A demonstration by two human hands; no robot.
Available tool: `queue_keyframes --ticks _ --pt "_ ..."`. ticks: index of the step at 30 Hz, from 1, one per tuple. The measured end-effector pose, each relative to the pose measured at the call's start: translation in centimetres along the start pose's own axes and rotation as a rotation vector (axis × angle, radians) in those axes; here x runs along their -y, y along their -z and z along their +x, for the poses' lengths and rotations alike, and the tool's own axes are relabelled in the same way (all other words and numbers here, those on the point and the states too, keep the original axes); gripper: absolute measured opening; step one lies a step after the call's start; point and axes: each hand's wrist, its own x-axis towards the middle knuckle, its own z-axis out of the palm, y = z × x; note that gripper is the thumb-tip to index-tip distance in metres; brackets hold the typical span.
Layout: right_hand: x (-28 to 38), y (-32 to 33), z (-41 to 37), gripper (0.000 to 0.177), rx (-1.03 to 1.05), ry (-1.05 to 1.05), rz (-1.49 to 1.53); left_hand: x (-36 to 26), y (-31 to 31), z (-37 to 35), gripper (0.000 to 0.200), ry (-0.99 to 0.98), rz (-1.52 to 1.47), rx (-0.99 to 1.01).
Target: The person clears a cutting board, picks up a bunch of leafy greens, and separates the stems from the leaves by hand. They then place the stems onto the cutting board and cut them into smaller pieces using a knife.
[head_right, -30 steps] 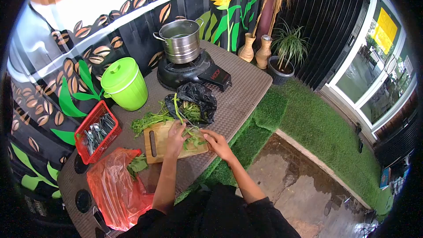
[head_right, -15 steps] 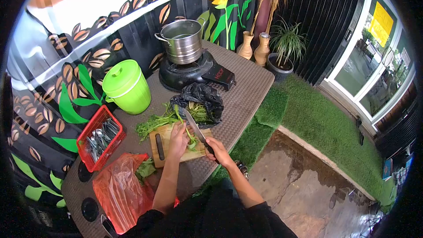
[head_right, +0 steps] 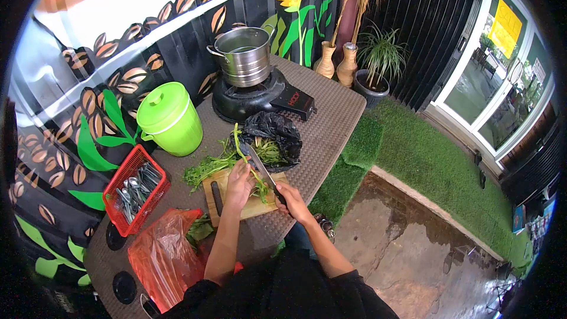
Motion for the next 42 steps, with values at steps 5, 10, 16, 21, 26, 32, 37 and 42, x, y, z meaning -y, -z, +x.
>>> queue_keyframes --ticks 5,10,16,21,26,32,37,42 --pt "0.0 0.3 0.5 0.034 -0.067 0.094 -0.068 -0.2 -0.4 0.4 0.027 -0.018 -0.014 -0.061" --pt "0.5 0.3 0.3 0.032 -0.004 0.153 -0.188 0.2 -0.2 0.3 0.027 -0.022 -0.006 -0.072" --pt "-0.4 0.9 0.8 0.038 -0.002 0.094 -0.141 0.1 -0.5 0.2 0.027 0.000 -0.031 -0.070" --pt "-0.7 0.7 1.2 0.039 -0.014 0.129 -0.132 0.8 -0.2 0.5 0.031 0.029 0.009 -0.003" --pt "-1.6 1.0 1.9 0.038 -0.030 0.190 -0.192 1.3 -0.6 0.7 0.035 0.030 -0.026 0.035" --pt "-1.0 0.6 1.7 0.039 -0.038 0.155 -0.228 1.7 -0.2 0.7 0.034 -0.003 0.031 0.023" --pt "-1.1 -0.1 1.9 0.038 -0.066 0.157 -0.166 1.7 0.0 0.5 0.034 -0.006 0.033 -0.003" --pt "-2.3 -0.5 2.4 0.036 -0.188 0.226 -0.265 3.2 0.2 0.4 0.036 -0.079 -0.068 0.026"
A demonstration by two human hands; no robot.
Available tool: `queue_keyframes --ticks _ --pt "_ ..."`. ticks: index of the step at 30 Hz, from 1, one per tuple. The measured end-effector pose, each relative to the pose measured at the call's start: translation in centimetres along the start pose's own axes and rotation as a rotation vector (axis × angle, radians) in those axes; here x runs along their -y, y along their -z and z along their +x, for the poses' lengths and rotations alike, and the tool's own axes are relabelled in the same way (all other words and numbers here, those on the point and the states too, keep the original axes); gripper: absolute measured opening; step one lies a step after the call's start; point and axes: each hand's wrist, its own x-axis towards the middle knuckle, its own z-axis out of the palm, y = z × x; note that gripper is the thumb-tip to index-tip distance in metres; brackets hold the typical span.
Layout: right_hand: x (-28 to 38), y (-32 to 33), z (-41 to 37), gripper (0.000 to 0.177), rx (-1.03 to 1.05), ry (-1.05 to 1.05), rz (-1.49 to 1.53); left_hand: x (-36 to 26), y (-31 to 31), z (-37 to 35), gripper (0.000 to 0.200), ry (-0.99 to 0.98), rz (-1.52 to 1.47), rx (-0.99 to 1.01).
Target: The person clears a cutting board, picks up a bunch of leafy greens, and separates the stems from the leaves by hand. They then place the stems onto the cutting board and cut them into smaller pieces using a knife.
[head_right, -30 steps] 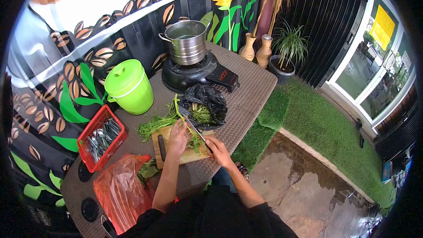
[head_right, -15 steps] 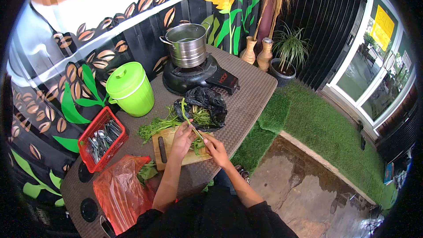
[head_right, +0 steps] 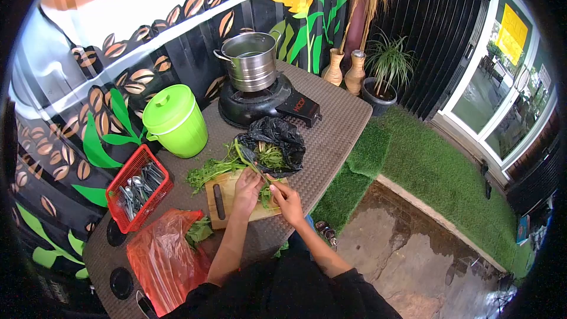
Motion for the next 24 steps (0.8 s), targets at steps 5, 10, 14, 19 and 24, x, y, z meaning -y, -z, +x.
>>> queue_keyframes --ticks 5,10,14,19,24 --pt "0.7 -1.4 -0.3 0.034 -0.141 0.041 -0.231 1.3 -0.3 -0.7 0.039 -0.181 -0.093 -0.148" --pt "-2.2 -1.9 0.5 0.035 -0.144 -0.124 -0.042 1.6 1.0 -1.0 0.042 -0.298 0.250 -0.233" --pt "-4.1 -2.0 1.1 0.033 -0.166 -0.106 -0.106 0.2 -0.2 -2.1 0.040 -0.376 0.337 -0.350" --pt "-0.7 -0.6 1.3 0.033 0.004 -0.569 0.378 -1.5 1.4 -1.1 0.039 -0.424 0.438 -0.291" --pt "-0.1 0.9 1.9 0.037 0.210 -0.754 0.423 -2.3 0.8 -0.8 0.040 -0.380 0.325 -0.256"
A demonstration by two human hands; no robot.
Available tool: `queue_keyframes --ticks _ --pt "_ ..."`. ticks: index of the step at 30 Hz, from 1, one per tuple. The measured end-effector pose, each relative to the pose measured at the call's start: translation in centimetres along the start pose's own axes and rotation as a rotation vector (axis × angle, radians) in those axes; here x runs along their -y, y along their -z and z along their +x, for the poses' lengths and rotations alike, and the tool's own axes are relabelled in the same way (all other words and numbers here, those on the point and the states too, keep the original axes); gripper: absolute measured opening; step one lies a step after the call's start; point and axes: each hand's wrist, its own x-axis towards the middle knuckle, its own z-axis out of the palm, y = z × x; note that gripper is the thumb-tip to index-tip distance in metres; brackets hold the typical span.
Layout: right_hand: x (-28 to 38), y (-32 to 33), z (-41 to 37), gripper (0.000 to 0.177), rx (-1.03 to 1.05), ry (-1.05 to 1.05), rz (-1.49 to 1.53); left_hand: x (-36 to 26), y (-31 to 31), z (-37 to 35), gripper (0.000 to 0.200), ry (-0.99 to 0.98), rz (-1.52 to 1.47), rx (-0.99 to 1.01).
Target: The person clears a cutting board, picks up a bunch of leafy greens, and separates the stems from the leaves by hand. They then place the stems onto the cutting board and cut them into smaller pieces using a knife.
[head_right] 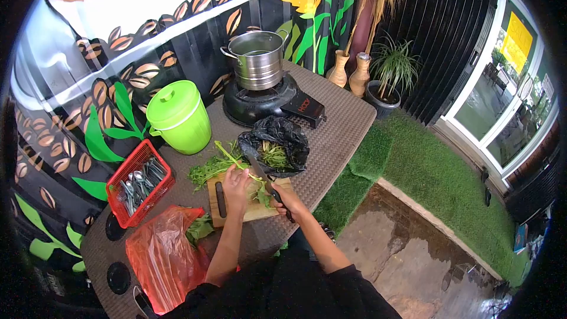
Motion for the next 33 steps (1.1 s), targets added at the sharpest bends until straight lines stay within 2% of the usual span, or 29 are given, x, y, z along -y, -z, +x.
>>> queue_keyframes --ticks 2,4,6,8,10,14,18,25,28,33 --pt "0.6 0.3 -0.7 0.040 -0.115 0.088 -0.166 -0.8 -0.4 -0.2 0.037 0.104 -0.044 0.007" --pt "0.9 0.6 -1.1 0.042 -0.176 0.159 -0.207 -0.8 -0.4 -0.2 0.036 0.110 -0.043 0.001" --pt "1.4 0.7 -1.8 0.041 -0.123 0.387 -0.113 -0.6 -0.5 -0.1 0.035 0.119 -0.042 -0.005" --pt "1.8 0.3 -2.9 0.040 -0.102 0.453 -0.162 -0.1 -0.5 0.0 0.033 0.149 -0.083 -0.050" --pt "1.4 0.1 -3.4 0.038 0.024 0.594 -0.241 -0.2 -0.8 -0.1 0.032 0.144 -0.084 -0.066" --pt "0.1 -1.1 -3.9 0.033 -0.006 0.539 -0.337 -0.4 -1.3 -0.1 0.032 0.129 -0.021 -0.080" --pt "-1.3 -1.0 -2.6 0.034 0.017 0.526 -0.295 0.7 -1.0 0.1 0.032 0.099 -0.057 -0.042" --pt "-1.4 -0.6 -2.2 0.038 0.040 0.443 -0.289 0.2 -1.4 0.0 0.029 0.061 0.050 -0.097" --pt "-1.7 -0.9 -2.2 0.037 0.005 0.391 -0.280 0.4 -1.2 0.1 0.028 0.028 0.022 -0.101" --pt "-1.6 -1.4 -2.2 0.031 0.069 0.349 -0.166 0.2 -1.2 -0.2 0.032 0.037 0.019 -0.084"
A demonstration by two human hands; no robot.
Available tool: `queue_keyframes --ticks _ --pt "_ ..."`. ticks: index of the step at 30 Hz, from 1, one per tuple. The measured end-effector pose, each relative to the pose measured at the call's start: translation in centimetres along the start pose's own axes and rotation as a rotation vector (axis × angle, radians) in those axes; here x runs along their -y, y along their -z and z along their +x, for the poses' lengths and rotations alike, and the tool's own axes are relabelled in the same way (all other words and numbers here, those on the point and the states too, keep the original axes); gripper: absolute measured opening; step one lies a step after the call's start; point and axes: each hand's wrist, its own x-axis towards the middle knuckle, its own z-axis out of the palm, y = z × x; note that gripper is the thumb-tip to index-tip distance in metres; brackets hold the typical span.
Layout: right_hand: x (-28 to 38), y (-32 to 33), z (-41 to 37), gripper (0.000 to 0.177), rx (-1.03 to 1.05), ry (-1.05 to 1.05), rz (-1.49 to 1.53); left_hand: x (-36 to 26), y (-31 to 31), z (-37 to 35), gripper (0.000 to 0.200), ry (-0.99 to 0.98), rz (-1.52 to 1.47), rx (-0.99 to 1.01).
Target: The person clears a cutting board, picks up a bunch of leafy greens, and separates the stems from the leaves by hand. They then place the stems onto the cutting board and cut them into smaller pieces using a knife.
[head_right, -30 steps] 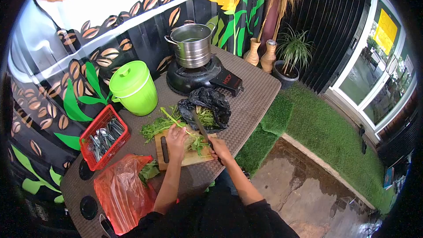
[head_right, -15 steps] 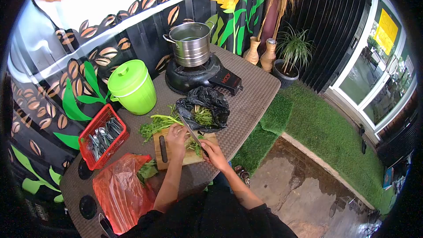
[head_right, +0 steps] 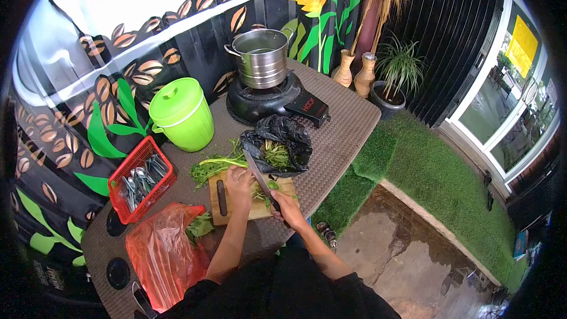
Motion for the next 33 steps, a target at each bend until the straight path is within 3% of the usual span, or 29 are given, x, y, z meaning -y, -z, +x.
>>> queue_keyframes --ticks 18,19,20,24,33 --pt "-1.5 0.5 -0.2 0.037 -0.059 -0.082 0.151 0.4 -1.1 -0.9 0.029 -0.007 0.033 -0.064" --pt "-1.1 0.3 -0.4 0.037 -0.061 -0.082 0.152 1.0 -0.9 -0.6 0.029 -0.094 0.106 -0.045" --pt "-0.7 0.0 -0.7 0.036 -0.077 -0.041 0.095 1.5 -0.6 -0.4 0.029 -0.180 0.179 -0.026" --pt "-0.3 0.3 -0.7 0.037 -0.079 0.081 -0.112 0.7 -1.4 -1.0 0.029 -0.091 0.036 -0.024" --pt "-1.2 0.0 -0.7 0.042 -0.109 0.190 -0.103 0.5 -1.2 -0.8 0.030 -0.075 0.020 -0.028"
